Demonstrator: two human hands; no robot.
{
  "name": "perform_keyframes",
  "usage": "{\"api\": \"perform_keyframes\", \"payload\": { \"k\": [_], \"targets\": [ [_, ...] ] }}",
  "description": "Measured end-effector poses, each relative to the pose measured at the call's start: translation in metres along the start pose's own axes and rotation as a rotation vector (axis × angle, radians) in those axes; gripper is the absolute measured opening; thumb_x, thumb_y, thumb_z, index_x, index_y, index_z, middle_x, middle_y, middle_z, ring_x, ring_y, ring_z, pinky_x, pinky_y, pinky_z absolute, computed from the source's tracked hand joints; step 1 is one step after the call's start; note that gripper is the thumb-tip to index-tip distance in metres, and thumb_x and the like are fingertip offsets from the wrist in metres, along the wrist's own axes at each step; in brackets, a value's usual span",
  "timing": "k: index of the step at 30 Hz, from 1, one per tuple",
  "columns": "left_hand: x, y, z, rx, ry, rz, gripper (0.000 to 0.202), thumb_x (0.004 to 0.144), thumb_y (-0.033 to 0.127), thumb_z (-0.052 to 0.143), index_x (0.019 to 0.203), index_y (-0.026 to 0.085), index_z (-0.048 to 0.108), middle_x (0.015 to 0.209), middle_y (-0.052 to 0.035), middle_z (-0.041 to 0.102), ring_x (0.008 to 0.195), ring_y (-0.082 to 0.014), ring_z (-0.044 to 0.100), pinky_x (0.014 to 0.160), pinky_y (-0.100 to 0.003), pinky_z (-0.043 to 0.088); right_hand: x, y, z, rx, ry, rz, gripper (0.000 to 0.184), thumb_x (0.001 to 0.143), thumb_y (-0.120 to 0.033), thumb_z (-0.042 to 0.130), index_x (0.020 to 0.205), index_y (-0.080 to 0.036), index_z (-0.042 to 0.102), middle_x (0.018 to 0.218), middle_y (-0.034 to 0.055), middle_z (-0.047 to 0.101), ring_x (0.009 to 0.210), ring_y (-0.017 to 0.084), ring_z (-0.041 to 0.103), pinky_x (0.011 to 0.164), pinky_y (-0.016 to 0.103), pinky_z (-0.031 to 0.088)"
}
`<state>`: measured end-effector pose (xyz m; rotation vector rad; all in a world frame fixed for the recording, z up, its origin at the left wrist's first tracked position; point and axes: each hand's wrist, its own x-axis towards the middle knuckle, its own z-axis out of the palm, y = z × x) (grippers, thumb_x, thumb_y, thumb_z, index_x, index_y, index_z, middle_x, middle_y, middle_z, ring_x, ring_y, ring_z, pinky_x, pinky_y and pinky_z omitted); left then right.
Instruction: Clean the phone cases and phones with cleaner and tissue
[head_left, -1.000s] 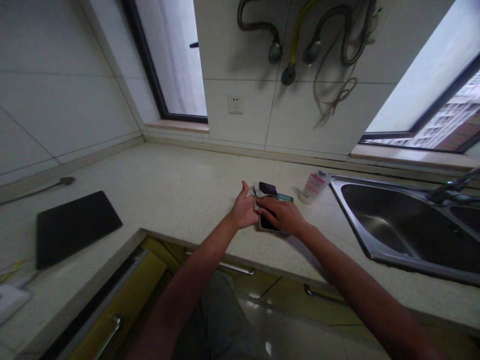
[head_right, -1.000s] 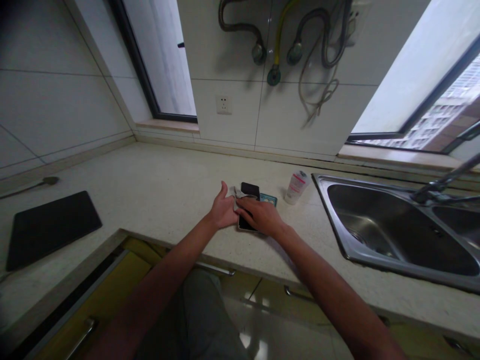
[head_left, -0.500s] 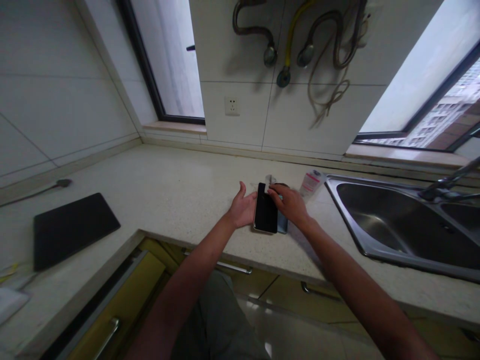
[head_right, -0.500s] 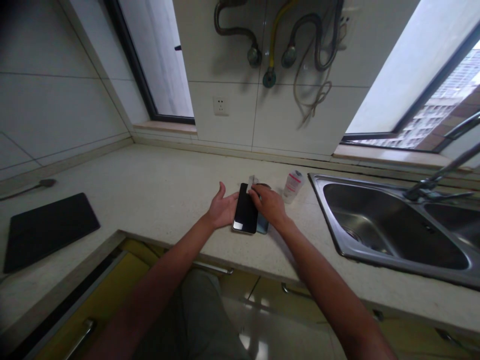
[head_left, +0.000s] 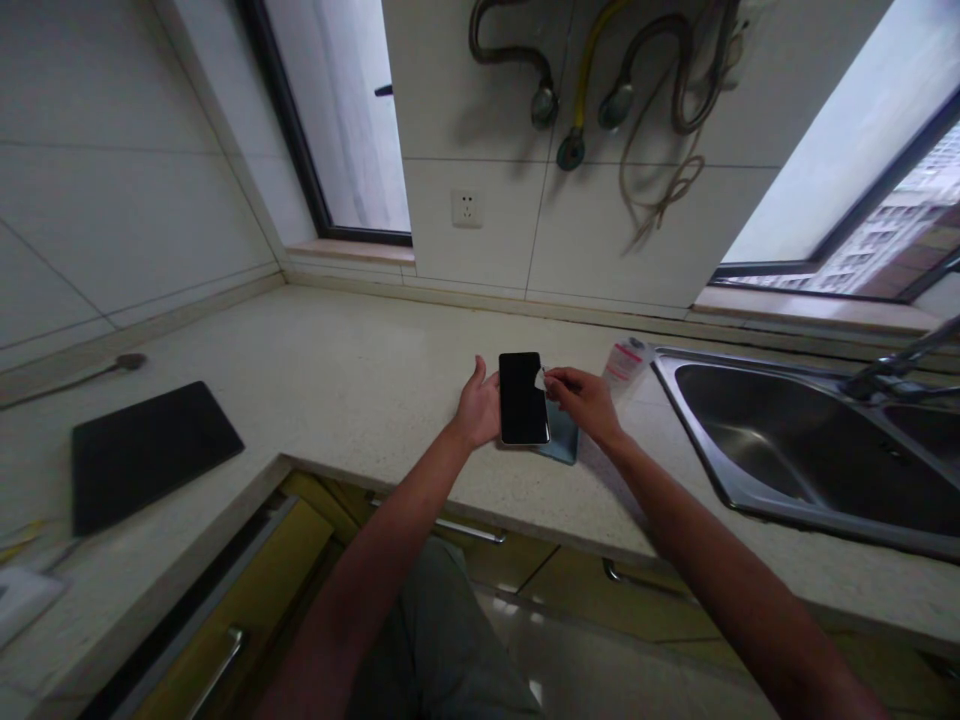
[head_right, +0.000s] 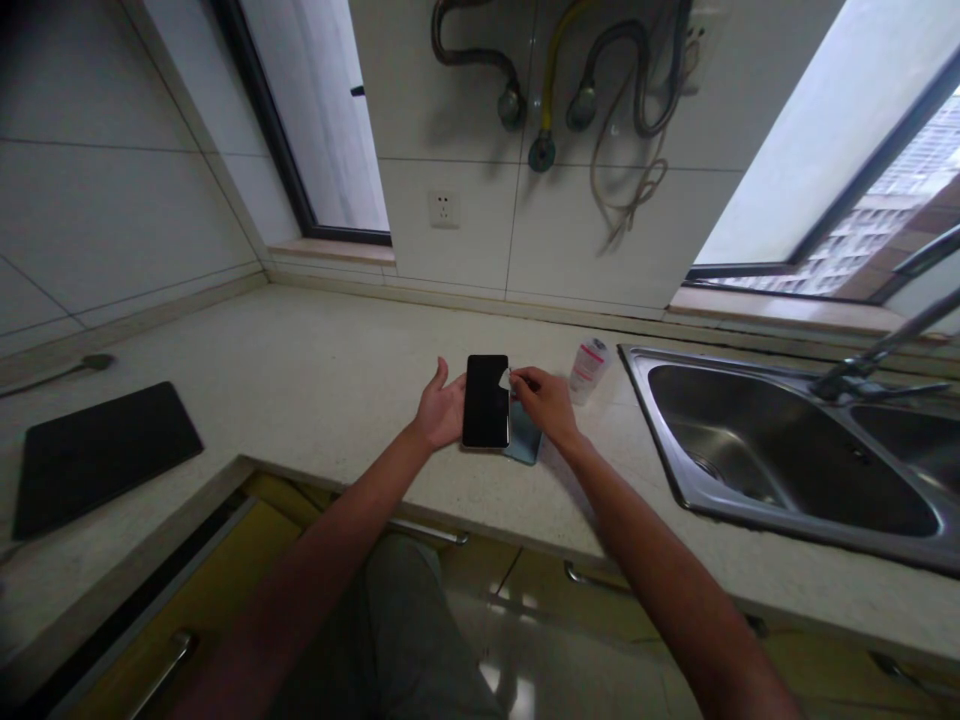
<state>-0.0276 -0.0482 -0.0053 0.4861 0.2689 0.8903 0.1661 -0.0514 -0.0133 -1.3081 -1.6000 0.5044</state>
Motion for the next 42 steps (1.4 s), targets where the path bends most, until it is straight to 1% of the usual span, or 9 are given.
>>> {"api": "perform_keyframes", "payload": {
  "k": [8,14,19,23,27,29,32,34,42],
  "targets": [
    [0.007,0.003,-0.004,0.064,0.145,0.152,0.050,0.090,0.056,0.050,0.116,0.016,0.065,0.098,-0.0130,0.073,0.096,-0.0296,0.069,0.092,-0.047,0.050,-0.011,-0.011,0.003,-0.186,-0.128,-0.234,0.029,0.089,-0.037,0.055,0.099,-0.019,0.075,0.093,0.0070,0.077,0.074,0.018,0.069,0.072,0.030,0.054],
    [0.009,0.005,-0.008,0.057,0.219,0.191,0.039,0.082,0.046,0.060,0.109,0.017,0.067,0.091,-0.0097,0.074,0.092,-0.0286,0.070,0.091,-0.046,0.051,-0.014,-0.025,-0.003,-0.201,-0.227,-0.288,0.030,0.089,-0.039,0.053,0.092,-0.018,0.074,0.086,0.0066,0.076,0.067,0.016,0.066,0.066,0.027,0.051],
    [0.012,0.004,-0.012,0.057,0.220,0.148,0.039,0.078,0.043,0.063,0.105,0.015,0.068,0.087,-0.0106,0.074,0.089,-0.0287,0.071,0.090,-0.045,0.053,-0.015,-0.033,-0.011,-0.144,-0.349,-0.296,0.046,0.092,-0.052,0.049,0.067,-0.018,0.066,0.062,0.0016,0.065,0.056,0.012,0.056,0.058,0.023,0.043],
    [0.011,0.002,-0.013,0.079,0.248,0.106,0.034,0.076,0.039,0.067,0.100,0.013,0.069,0.083,-0.0106,0.074,0.085,-0.0279,0.071,0.089,-0.044,0.053,-0.012,-0.033,-0.026,-0.289,-0.183,-0.196,0.062,0.092,-0.063,0.041,0.049,-0.019,0.051,0.046,-0.0013,0.047,0.045,0.010,0.042,0.049,0.024,0.032],
    [0.011,0.001,-0.013,0.105,0.304,0.091,0.027,0.073,0.034,0.071,0.091,0.014,0.068,0.074,-0.0072,0.072,0.071,-0.0231,0.069,0.085,-0.042,0.054,-0.004,-0.032,-0.051,-0.600,0.056,-0.054,0.063,0.095,-0.060,0.036,0.049,-0.020,0.052,0.048,0.0017,0.051,0.049,0.013,0.049,0.053,0.026,0.033],
    [0.012,0.000,-0.014,0.121,0.308,0.101,0.024,0.070,0.031,0.073,0.088,0.015,0.067,0.073,-0.0056,0.071,0.068,-0.0212,0.068,0.083,-0.041,0.054,-0.001,-0.030,-0.063,-0.763,-0.016,0.050,0.058,0.094,-0.056,0.040,0.053,-0.020,0.058,0.052,0.0046,0.057,0.055,0.016,0.056,0.054,0.027,0.033],
    [0.013,-0.003,-0.014,0.177,0.296,0.140,0.024,0.067,0.029,0.076,0.085,0.016,0.067,0.073,-0.0052,0.070,0.067,-0.0203,0.066,0.080,-0.038,0.054,0.001,-0.023,-0.072,-0.915,-0.270,0.216,0.042,0.090,-0.049,0.051,0.069,-0.020,0.070,0.066,0.0087,0.068,0.066,0.021,0.064,0.057,0.029,0.037],
    [0.013,-0.004,-0.014,0.225,0.276,0.160,0.025,0.067,0.029,0.076,0.085,0.016,0.067,0.074,-0.0060,0.070,0.069,-0.0213,0.066,0.079,-0.039,0.053,0.000,-0.020,-0.074,-0.957,-0.360,0.292,0.035,0.089,-0.047,0.054,0.080,-0.020,0.074,0.075,0.0104,0.072,0.072,0.023,0.067,0.061,0.030,0.041],
    [0.011,-0.008,-0.012,0.310,0.249,0.136,0.025,0.066,0.028,0.077,0.083,0.015,0.066,0.075,-0.0072,0.069,0.071,-0.0223,0.065,0.079,-0.040,0.052,0.000,-0.023,-0.081,-1.014,-0.229,0.384,0.046,0.087,-0.058,0.053,0.108,-0.022,0.074,0.101,0.0166,0.074,0.094,0.031,0.069,0.072,0.038,0.050]
  ]
}}
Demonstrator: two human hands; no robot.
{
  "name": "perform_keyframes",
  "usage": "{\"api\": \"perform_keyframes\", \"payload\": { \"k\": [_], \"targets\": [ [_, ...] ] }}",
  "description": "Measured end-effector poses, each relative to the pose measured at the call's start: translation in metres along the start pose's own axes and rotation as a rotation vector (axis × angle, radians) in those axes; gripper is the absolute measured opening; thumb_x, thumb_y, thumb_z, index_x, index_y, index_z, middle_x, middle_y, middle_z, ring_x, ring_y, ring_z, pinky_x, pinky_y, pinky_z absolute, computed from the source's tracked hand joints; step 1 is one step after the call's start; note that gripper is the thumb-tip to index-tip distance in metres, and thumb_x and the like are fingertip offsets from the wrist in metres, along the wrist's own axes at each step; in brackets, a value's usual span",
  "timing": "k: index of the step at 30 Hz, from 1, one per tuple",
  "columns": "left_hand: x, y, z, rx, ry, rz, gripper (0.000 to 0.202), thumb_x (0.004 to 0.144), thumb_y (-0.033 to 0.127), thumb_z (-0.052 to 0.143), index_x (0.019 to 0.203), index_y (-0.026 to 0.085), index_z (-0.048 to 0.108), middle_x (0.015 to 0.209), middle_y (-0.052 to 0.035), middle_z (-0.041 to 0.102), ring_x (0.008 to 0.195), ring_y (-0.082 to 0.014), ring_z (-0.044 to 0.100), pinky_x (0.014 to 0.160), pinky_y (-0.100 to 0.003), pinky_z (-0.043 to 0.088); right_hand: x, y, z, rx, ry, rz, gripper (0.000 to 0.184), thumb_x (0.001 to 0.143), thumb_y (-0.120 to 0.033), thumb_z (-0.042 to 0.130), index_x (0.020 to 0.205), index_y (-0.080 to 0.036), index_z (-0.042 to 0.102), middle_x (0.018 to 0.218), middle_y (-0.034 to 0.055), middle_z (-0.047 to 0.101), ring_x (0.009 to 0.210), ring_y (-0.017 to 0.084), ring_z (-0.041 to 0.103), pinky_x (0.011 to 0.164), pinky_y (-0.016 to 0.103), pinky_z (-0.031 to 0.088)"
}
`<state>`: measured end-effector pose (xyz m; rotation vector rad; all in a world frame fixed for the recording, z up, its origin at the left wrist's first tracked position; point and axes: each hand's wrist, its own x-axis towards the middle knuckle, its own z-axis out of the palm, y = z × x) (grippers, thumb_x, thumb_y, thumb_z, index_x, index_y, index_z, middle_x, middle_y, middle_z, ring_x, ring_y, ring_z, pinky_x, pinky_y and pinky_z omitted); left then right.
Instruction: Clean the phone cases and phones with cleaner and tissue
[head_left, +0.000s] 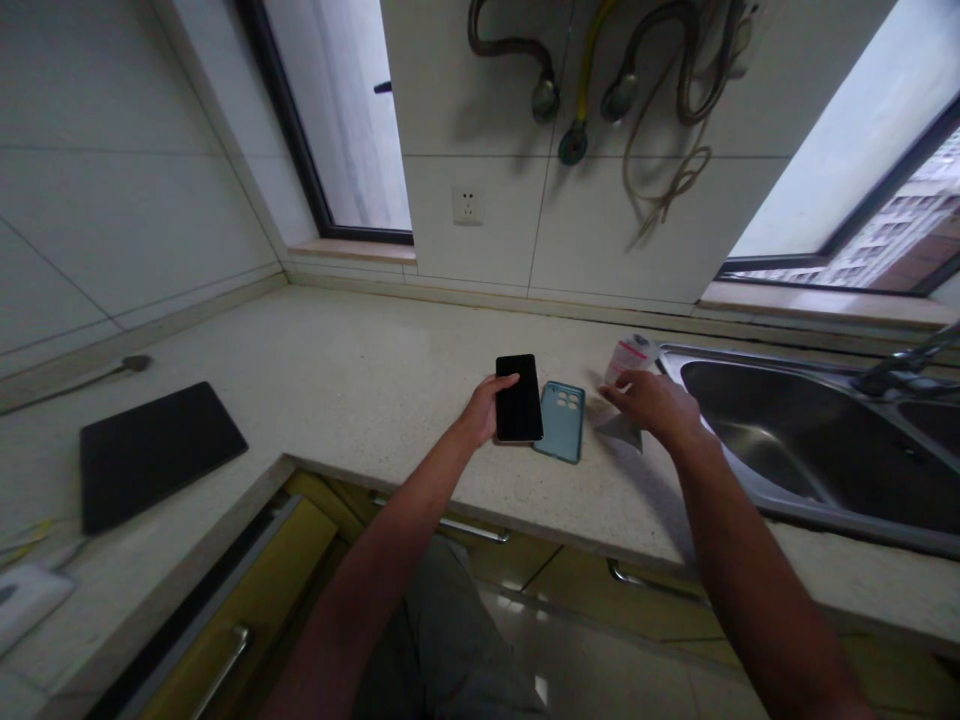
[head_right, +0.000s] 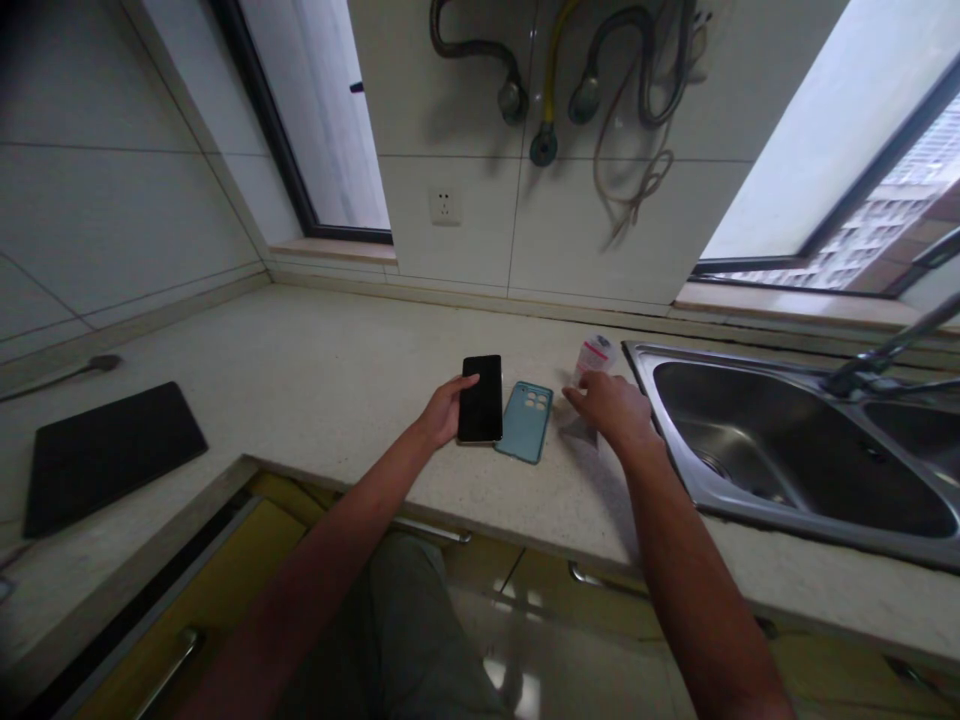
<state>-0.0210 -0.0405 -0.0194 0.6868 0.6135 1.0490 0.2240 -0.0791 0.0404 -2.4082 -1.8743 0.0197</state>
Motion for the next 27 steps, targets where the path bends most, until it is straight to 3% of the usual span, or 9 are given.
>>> {"api": "perform_keyframes", "payload": {
  "k": [6,9,11,14,18,27],
  "targets": [
    [-0.002,0.000,0.002,0.002,-0.020,-0.004,0.025,0.066,0.025,0.076,0.086,0.015,0.066,0.077,-0.0072,0.070,0.073,-0.0221,0.065,0.076,-0.038,0.053,-0.007,0.003,-0.008,0.029,-0.017,0.034,0.050,0.086,-0.060,0.052,0.112,-0.023,0.073,0.108,0.0175,0.072,0.098,0.035,0.068,0.072,0.039,0.049],
    [-0.002,0.000,0.002,0.007,-0.025,-0.007,0.025,0.067,0.025,0.076,0.087,0.015,0.065,0.077,-0.0069,0.069,0.072,-0.0220,0.065,0.078,-0.040,0.052,-0.007,0.002,-0.008,0.067,0.055,0.048,0.044,0.087,-0.055,0.054,0.107,-0.022,0.075,0.101,0.0165,0.074,0.093,0.032,0.069,0.069,0.036,0.048],
    [-0.002,-0.001,0.001,0.018,-0.031,-0.006,0.025,0.067,0.026,0.077,0.086,0.015,0.065,0.077,-0.0068,0.069,0.072,-0.0216,0.065,0.080,-0.040,0.051,-0.004,0.000,-0.003,0.131,0.064,-0.018,0.039,0.088,-0.051,0.054,0.099,-0.022,0.076,0.092,0.0139,0.075,0.086,0.028,0.070,0.067,0.033,0.047],
    [-0.001,-0.002,0.000,0.039,-0.039,-0.005,0.026,0.066,0.026,0.078,0.086,0.015,0.065,0.076,-0.0064,0.069,0.071,-0.0213,0.065,0.080,-0.039,0.050,0.000,-0.005,0.009,0.205,-0.049,-0.161,0.035,0.090,-0.045,0.054,0.082,-0.019,0.076,0.076,0.0096,0.075,0.072,0.022,0.069,0.064,0.029,0.045],
    [-0.001,-0.004,-0.001,0.086,-0.061,-0.004,0.029,0.067,0.028,0.078,0.089,0.015,0.065,0.083,-0.0087,0.071,0.077,-0.0228,0.067,0.081,-0.038,0.050,0.002,-0.017,0.025,0.206,-0.220,-0.219,0.034,0.088,-0.036,0.057,0.063,-0.018,0.072,0.066,0.0077,0.073,0.063,0.019,0.067,0.062,0.028,0.046],
    [0.001,-0.007,-0.002,0.086,-0.147,-0.044,0.029,0.067,0.025,0.078,0.092,0.013,0.067,0.087,-0.0122,0.073,0.081,-0.0236,0.068,0.087,-0.039,0.049,0.008,-0.028,0.042,0.306,-0.246,-0.181,0.034,0.082,-0.021,0.053,0.049,-0.017,0.060,0.043,0.0061,0.059,0.044,0.016,0.059,0.058,0.028,0.047]
  ]
}}
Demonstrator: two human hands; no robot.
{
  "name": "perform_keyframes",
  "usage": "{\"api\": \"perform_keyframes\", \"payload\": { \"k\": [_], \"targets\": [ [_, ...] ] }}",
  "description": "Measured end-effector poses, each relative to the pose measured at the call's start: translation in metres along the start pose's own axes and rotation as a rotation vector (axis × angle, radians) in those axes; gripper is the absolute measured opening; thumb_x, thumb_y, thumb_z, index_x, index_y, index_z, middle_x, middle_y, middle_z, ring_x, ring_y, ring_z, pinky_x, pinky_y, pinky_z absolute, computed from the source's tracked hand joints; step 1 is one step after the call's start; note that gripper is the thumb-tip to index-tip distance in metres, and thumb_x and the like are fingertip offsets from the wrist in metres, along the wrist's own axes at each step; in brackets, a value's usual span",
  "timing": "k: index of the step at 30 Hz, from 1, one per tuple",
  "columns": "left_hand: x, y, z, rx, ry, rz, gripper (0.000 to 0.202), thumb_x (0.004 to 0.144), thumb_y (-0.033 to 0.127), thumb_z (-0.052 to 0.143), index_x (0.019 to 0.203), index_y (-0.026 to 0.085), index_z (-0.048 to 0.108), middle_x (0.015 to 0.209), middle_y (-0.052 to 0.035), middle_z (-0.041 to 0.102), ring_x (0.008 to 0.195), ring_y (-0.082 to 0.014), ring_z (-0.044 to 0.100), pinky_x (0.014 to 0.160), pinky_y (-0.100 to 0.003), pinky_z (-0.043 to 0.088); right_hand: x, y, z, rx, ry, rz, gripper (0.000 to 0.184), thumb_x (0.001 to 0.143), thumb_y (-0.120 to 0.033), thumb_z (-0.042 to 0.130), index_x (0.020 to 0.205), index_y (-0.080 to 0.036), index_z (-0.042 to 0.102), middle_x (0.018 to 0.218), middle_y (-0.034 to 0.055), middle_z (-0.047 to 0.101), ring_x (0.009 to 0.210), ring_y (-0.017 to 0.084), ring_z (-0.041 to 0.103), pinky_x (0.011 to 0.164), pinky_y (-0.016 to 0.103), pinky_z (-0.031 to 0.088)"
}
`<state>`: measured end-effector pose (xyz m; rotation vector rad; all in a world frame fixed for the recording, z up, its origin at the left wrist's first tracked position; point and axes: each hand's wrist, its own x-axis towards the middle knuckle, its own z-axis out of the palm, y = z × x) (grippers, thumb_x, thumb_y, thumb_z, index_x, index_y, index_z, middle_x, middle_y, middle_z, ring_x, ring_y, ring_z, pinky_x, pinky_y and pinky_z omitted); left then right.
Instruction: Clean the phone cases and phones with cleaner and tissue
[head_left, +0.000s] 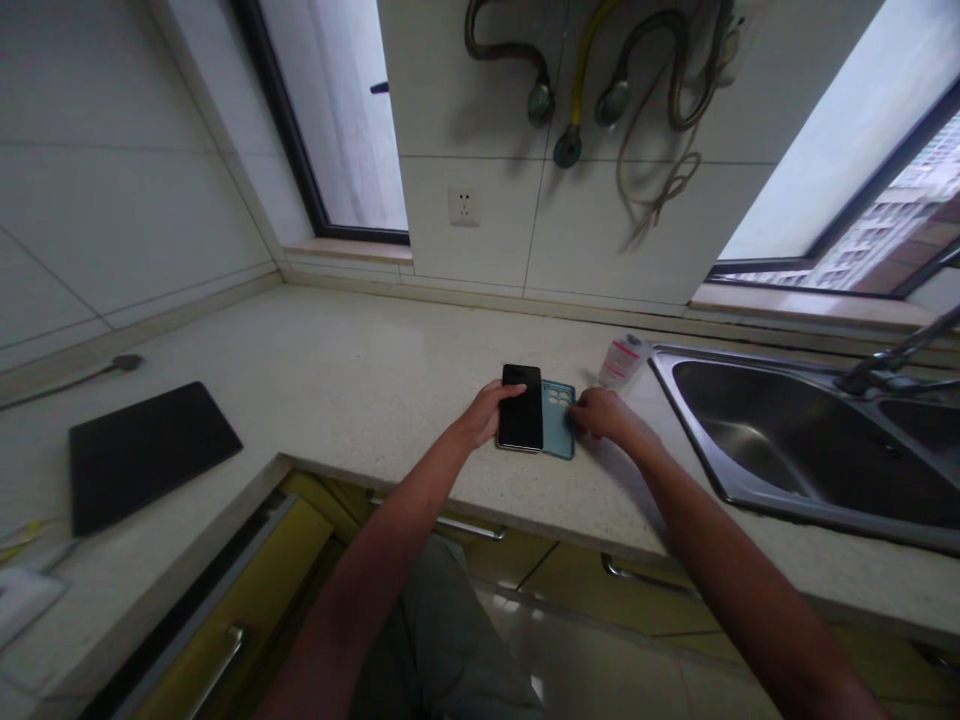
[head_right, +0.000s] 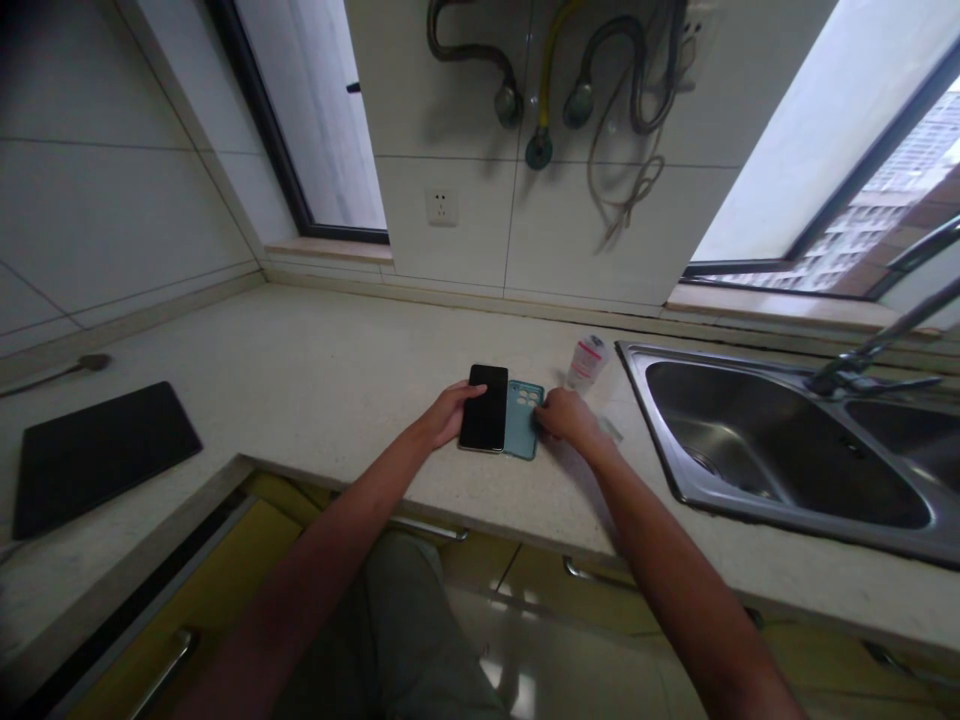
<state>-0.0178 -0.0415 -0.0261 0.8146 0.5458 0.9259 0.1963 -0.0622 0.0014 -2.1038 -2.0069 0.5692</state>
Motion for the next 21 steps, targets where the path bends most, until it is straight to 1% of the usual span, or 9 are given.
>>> {"api": "perform_keyframes", "payload": {
  "k": [2,4,6,8,10,12,15,18,21],
  "targets": [
    [0.000,0.000,0.000,-0.003,0.004,0.003,0.029,0.067,0.025,0.078,0.090,0.012,0.068,0.086,-0.0118,0.073,0.079,-0.0226,0.067,0.086,-0.038,0.048,0.000,-0.001,0.003,0.036,0.025,0.001,0.030,0.083,-0.021,0.051,0.056,-0.017,0.061,0.043,0.0044,0.059,0.045,0.015,0.061,0.057,0.026,0.048],
    [0.000,0.000,-0.001,0.007,0.011,0.022,0.030,0.066,0.025,0.078,0.091,0.012,0.068,0.085,-0.0113,0.073,0.077,-0.0217,0.066,0.083,-0.037,0.049,0.001,-0.003,0.006,0.151,0.067,0.020,0.023,0.086,-0.024,0.050,0.068,-0.016,0.062,0.046,0.0026,0.061,0.045,0.014,0.062,0.052,0.023,0.047],
    [0.001,-0.001,-0.002,0.021,0.032,0.049,0.032,0.063,0.024,0.079,0.091,0.011,0.068,0.085,-0.0108,0.072,0.076,-0.0213,0.066,0.082,-0.036,0.049,0.001,-0.006,0.010,0.354,0.129,0.048,0.013,0.085,-0.025,0.052,0.077,-0.017,0.060,0.045,-0.0006,0.060,0.041,0.014,0.060,0.045,0.021,0.044],
    [0.004,-0.002,-0.005,0.029,0.067,0.079,0.036,0.059,0.021,0.080,0.092,0.012,0.067,0.086,-0.0103,0.073,0.077,-0.0215,0.066,0.082,-0.037,0.049,0.001,-0.010,0.014,0.576,0.185,0.057,0.004,0.083,-0.022,0.057,0.081,-0.019,0.056,0.045,-0.0040,0.057,0.036,0.012,0.056,0.039,0.020,0.040],
    [0.006,-0.004,-0.008,0.037,0.107,0.106,0.042,0.055,0.017,0.080,0.094,0.013,0.067,0.088,-0.0091,0.073,0.078,-0.0215,0.066,0.082,-0.037,0.049,0.002,-0.013,0.018,0.738,0.206,0.036,0.007,0.080,-0.021,0.061,0.082,-0.019,0.055,0.046,-0.0059,0.057,0.034,0.011,0.053,0.036,0.018,0.038],
    [0.009,-0.005,-0.011,0.050,0.129,0.125,0.045,0.053,0.014,0.078,0.096,0.014,0.066,0.088,-0.0076,0.072,0.078,-0.0212,0.065,0.082,-0.038,0.049,0.002,-0.017,0.021,0.849,0.201,0.015,0.011,0.079,-0.023,0.064,0.084,-0.020,0.055,0.047,-0.0061,0.057,0.033,0.010,0.052,0.035,0.018,0.037],
    [0.011,-0.006,-0.013,0.074,0.150,0.159,0.045,0.053,0.012,0.075,0.097,0.015,0.065,0.086,-0.0051,0.071,0.077,-0.0198,0.064,0.082,-0.037,0.049,0.001,-0.021,0.025,0.943,0.184,-0.024,0.016,0.077,-0.027,0.066,0.087,-0.019,0.056,0.047,-0.0063,0.058,0.034,0.011,0.053,0.035,0.018,0.037],
    [0.011,-0.006,-0.014,0.122,0.212,0.228,0.047,0.053,0.008,0.072,0.098,0.016,0.066,0.086,-0.0029,0.070,0.078,-0.0188,0.063,0.084,-0.036,0.048,0.001,-0.024,0.032,1.020,0.179,-0.091,0.024,0.074,-0.033,0.069,0.090,-0.019,0.057,0.048,-0.0065,0.058,0.037,0.011,0.053,0.037,0.019,0.039],
    [0.011,-0.007,-0.012,0.156,0.251,0.248,0.047,0.053,0.006,0.069,0.098,0.016,0.065,0.087,-0.0027,0.069,0.080,-0.0190,0.062,0.083,-0.035,0.048,-0.001,-0.028,0.038,1.104,0.171,-0.140,0.034,0.071,-0.040,0.072,0.093,-0.019,0.057,0.049,-0.0065,0.059,0.037,0.011,0.052,0.039,0.021,0.040]
  ]
}}
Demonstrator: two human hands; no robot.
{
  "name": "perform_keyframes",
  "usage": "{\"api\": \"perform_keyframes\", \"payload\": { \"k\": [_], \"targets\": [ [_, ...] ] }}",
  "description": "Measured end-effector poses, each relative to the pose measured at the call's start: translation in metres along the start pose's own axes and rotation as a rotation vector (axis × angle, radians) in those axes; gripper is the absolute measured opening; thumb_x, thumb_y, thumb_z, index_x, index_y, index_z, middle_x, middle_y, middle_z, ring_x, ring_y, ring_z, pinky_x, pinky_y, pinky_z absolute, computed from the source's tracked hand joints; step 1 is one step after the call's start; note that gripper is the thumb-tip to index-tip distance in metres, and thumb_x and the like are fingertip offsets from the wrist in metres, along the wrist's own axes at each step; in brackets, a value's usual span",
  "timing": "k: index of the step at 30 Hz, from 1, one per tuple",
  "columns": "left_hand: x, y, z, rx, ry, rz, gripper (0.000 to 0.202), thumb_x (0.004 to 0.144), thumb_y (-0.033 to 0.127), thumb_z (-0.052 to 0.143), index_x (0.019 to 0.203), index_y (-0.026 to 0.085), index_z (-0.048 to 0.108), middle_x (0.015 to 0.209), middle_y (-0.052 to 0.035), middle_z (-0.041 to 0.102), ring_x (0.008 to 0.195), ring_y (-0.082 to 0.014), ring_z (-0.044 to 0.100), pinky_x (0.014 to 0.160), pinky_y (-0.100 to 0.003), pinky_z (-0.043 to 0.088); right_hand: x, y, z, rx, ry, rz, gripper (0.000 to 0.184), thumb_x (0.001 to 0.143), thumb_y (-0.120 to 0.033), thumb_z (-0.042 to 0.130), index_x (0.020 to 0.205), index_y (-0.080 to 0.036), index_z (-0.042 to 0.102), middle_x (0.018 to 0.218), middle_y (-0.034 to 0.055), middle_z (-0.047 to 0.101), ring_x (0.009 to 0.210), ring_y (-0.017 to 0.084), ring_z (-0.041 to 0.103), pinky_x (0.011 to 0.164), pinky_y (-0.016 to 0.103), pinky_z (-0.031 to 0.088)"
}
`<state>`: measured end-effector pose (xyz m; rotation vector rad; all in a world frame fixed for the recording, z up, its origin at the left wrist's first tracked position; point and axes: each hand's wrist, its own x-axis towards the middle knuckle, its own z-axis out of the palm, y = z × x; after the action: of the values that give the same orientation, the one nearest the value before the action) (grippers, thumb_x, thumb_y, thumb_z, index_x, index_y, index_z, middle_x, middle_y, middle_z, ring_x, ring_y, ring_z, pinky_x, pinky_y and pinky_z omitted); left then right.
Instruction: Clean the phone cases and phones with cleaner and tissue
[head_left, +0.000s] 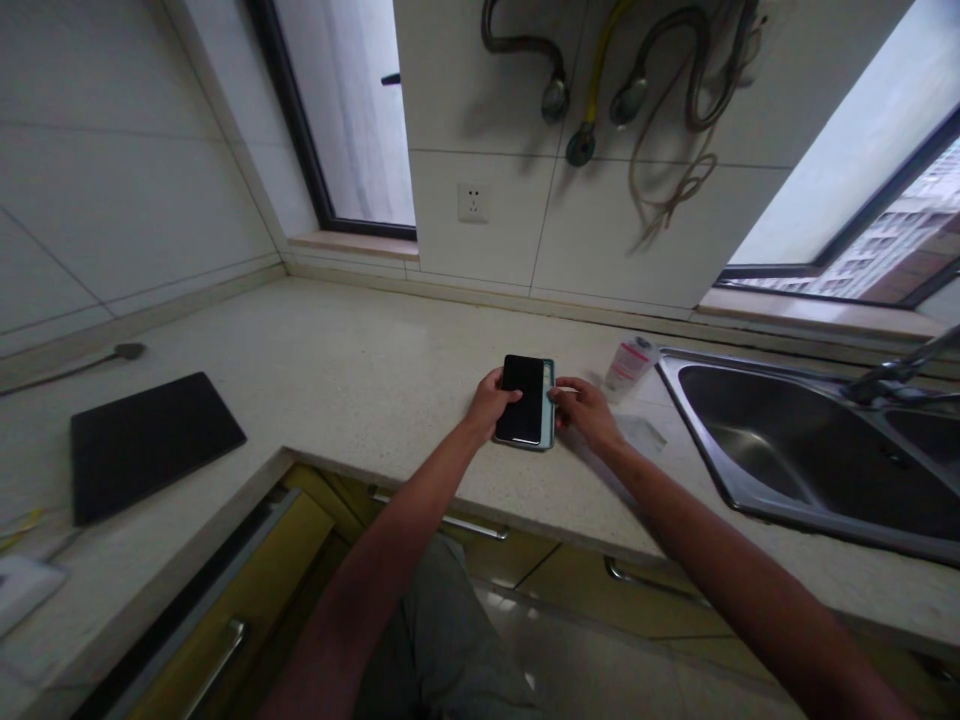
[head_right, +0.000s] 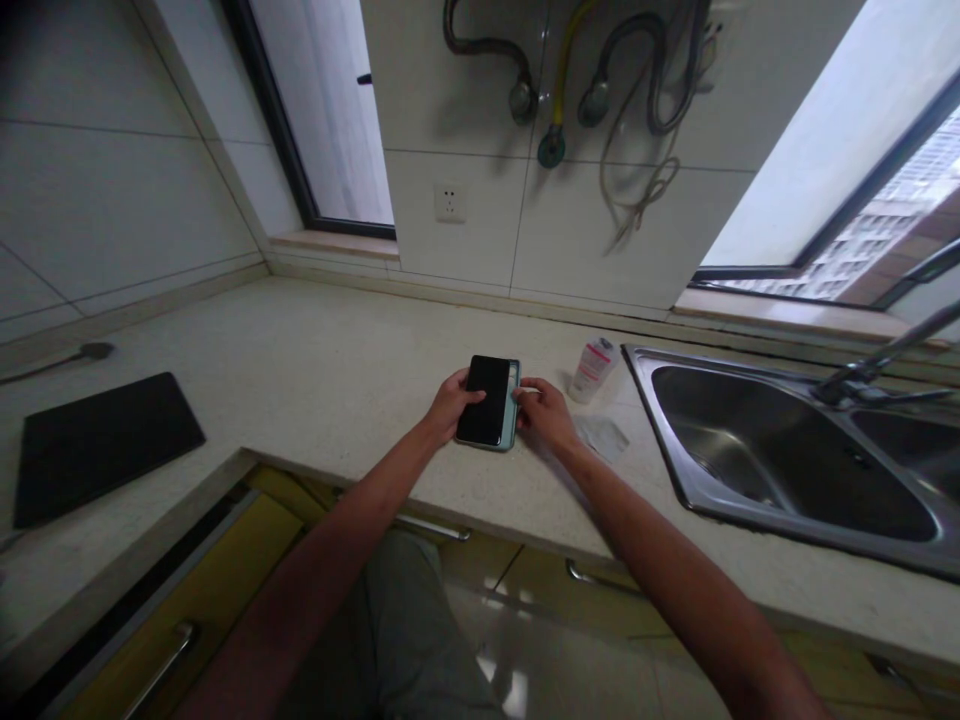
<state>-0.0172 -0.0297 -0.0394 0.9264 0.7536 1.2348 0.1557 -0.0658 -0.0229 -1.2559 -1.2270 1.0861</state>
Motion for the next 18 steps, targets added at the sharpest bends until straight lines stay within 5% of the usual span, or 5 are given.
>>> {"api": "perform_keyframes", "payload": {
  "k": [6,10,14,18],
  "targets": [
    [-0.005,0.003,0.004,-0.009,-0.030,0.015,0.056,0.054,0.006,0.072,0.107,0.018,0.063,0.091,-0.0027,0.069,0.080,-0.0186,0.063,0.080,-0.034,0.049,-0.003,0.005,0.005,0.073,-0.036,-0.049,0.043,0.069,-0.049,0.075,0.096,-0.018,0.062,0.048,-0.0060,0.059,0.040,0.010,0.051,0.043,0.022,0.041],
    [-0.006,0.000,0.004,0.083,-0.071,0.087,0.066,0.063,0.011,0.072,0.127,0.022,0.060,0.108,-0.0051,0.070,0.096,-0.0216,0.065,0.093,-0.038,0.047,-0.003,0.006,0.004,0.104,-0.072,-0.064,0.048,0.067,-0.050,0.078,0.100,-0.017,0.067,0.056,-0.0041,0.062,0.045,0.010,0.052,0.047,0.024,0.042],
    [-0.001,-0.009,0.005,0.202,0.019,0.187,0.074,0.068,0.011,0.071,0.138,0.023,0.052,0.138,-0.0093,0.058,0.128,-0.0251,0.052,0.110,-0.040,0.035,-0.006,0.006,0.006,0.117,-0.100,-0.064,0.046,0.068,-0.049,0.079,0.100,-0.017,0.070,0.063,-0.0024,0.064,0.051,0.010,0.052,0.051,0.024,0.041],
    [0.001,-0.011,0.004,0.284,0.109,0.185,0.080,0.068,0.012,0.074,0.143,0.017,0.046,0.134,-0.0162,0.059,0.121,-0.0272,0.057,0.108,-0.043,0.037,-0.008,0.004,0.011,0.158,-0.130,-0.021,0.045,0.066,-0.049,0.081,0.096,-0.017,0.072,0.072,0.0010,0.069,0.058,0.012,0.055,0.055,0.025,0.042]
  ]
}}
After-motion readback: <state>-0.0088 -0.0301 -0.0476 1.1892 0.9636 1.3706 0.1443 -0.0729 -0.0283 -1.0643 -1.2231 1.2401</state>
